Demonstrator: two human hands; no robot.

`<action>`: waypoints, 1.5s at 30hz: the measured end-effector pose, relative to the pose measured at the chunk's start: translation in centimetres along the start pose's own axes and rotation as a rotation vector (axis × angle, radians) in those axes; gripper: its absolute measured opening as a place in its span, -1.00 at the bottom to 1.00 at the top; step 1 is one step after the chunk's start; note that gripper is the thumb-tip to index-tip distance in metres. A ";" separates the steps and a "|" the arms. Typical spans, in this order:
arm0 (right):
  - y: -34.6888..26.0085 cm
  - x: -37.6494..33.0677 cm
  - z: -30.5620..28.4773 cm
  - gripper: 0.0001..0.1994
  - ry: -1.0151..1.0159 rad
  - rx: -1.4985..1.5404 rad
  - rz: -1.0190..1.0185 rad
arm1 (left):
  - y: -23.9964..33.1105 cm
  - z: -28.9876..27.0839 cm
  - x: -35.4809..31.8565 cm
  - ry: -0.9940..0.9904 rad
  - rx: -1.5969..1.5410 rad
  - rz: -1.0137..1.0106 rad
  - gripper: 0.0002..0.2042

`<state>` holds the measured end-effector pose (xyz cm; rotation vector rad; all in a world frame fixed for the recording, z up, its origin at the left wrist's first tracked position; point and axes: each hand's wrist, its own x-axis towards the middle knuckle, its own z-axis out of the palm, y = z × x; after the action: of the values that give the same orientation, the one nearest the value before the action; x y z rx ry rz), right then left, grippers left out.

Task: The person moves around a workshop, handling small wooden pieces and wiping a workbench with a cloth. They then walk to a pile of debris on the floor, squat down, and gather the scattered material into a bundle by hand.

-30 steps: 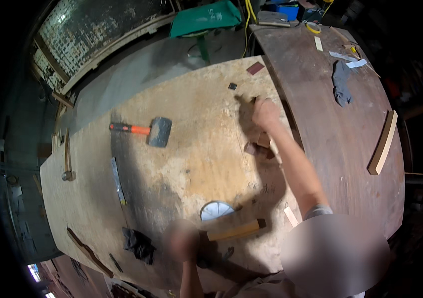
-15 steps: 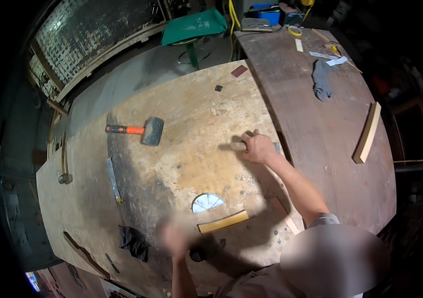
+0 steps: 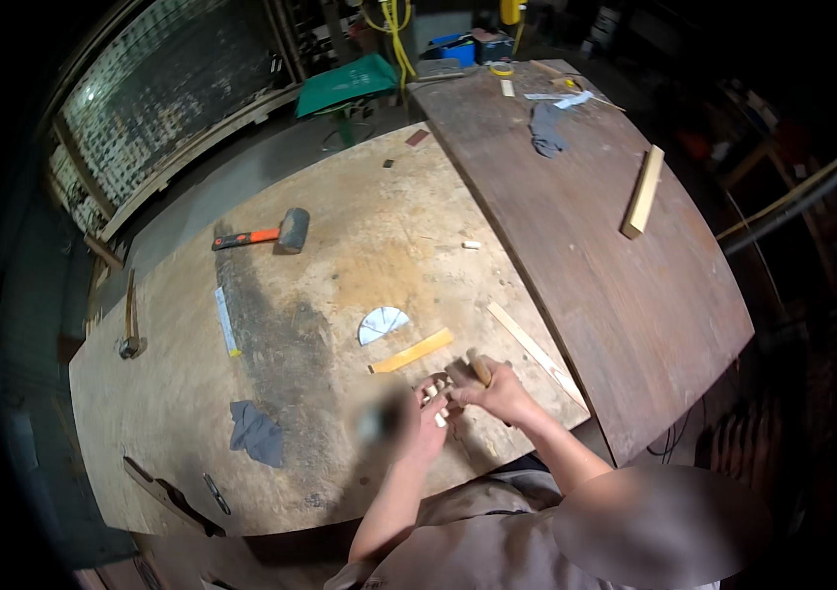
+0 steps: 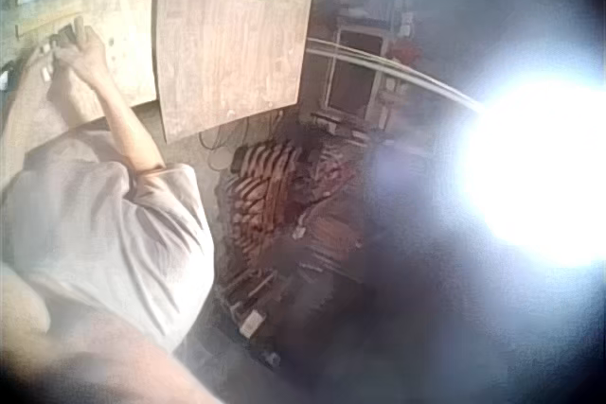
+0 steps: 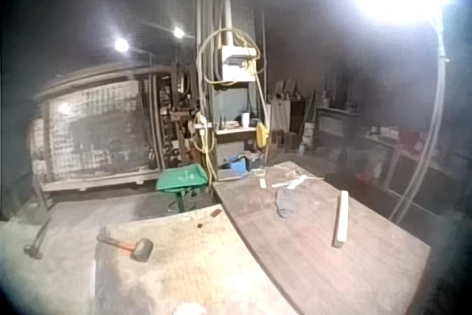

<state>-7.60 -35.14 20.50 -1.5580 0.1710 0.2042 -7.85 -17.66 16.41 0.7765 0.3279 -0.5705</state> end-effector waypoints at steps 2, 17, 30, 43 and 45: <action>-1.3 -3.8 0.2 -0.48 0.084 -0.534 0.170 | -2.3 1.7 -1.3 -0.041 -0.194 -0.132 -0.53; -0.7 -28.9 -16.9 -0.50 0.280 -0.049 0.107 | -21.9 17.3 -10.2 -0.216 -0.088 -0.422 -0.59; 7.1 -49.3 -46.2 -0.65 1.012 -0.058 -0.068 | -52.6 40.3 -10.0 -0.590 -0.193 -0.767 -0.60; 10.1 -46.8 -74.4 -0.69 1.253 -0.233 -0.005 | -70.7 60.9 4.2 -0.500 -0.440 -0.985 -0.58; 10.1 -44.9 -79.3 -0.68 1.319 -0.286 -0.021 | -72.0 64.8 7.5 -0.455 -0.420 -0.974 -0.59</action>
<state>-51.96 -115.39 20.79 -1.7539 1.1852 -0.8879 -40.01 -109.39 15.99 0.0152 0.3743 -1.5065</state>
